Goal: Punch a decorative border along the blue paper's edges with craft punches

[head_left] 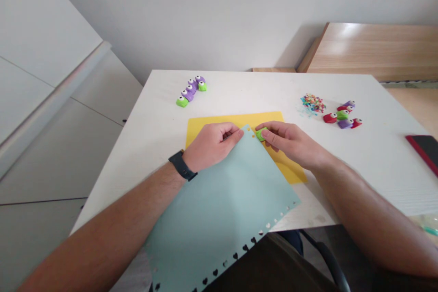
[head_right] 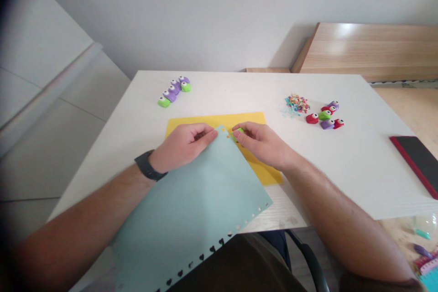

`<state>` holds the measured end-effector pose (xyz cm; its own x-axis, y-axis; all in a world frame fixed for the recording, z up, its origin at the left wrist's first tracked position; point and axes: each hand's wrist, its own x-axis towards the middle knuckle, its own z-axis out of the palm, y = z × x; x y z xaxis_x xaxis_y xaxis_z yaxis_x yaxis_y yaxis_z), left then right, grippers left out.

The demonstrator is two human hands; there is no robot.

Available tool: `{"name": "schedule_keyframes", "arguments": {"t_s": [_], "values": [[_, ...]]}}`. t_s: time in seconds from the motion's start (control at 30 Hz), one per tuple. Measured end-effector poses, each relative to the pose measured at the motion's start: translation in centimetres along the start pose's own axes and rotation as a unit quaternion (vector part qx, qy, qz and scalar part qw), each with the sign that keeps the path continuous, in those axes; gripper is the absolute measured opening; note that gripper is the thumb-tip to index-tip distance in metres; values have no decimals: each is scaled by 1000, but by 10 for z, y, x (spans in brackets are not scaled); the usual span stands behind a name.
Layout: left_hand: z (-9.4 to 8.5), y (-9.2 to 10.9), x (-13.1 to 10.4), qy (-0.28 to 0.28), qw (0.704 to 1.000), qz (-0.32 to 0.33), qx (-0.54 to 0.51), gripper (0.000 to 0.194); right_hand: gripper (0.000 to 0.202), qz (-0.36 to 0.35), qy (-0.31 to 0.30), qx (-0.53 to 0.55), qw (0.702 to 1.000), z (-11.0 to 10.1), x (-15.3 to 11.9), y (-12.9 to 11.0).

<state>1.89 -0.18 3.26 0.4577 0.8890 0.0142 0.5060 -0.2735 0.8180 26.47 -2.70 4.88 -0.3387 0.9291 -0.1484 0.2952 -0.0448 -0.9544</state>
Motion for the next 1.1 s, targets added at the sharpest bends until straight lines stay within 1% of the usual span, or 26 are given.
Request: {"name": "schedule_keyframes", "arguments": {"t_s": [0.27,0.47,0.63,0.87,1.1], "values": [[0,0,0,2,1000,0,1,44,42,0,-8,18,1000,1,0,-1],[0,1,0,2,1000,2,1,44,41,-9,-6,12,1000,0,-1,-4],[0,2,0,2,1000,-1,-5,45,43,1,-10,10,1000,-1,-2,-4],[1,0,-1,6,1000,-2,-9,43,43,16,-44,37,998,1,-3,-3],[1,3,-1,8,1000,2,-13,41,40,37,-72,29,996,1,-4,1]]}}
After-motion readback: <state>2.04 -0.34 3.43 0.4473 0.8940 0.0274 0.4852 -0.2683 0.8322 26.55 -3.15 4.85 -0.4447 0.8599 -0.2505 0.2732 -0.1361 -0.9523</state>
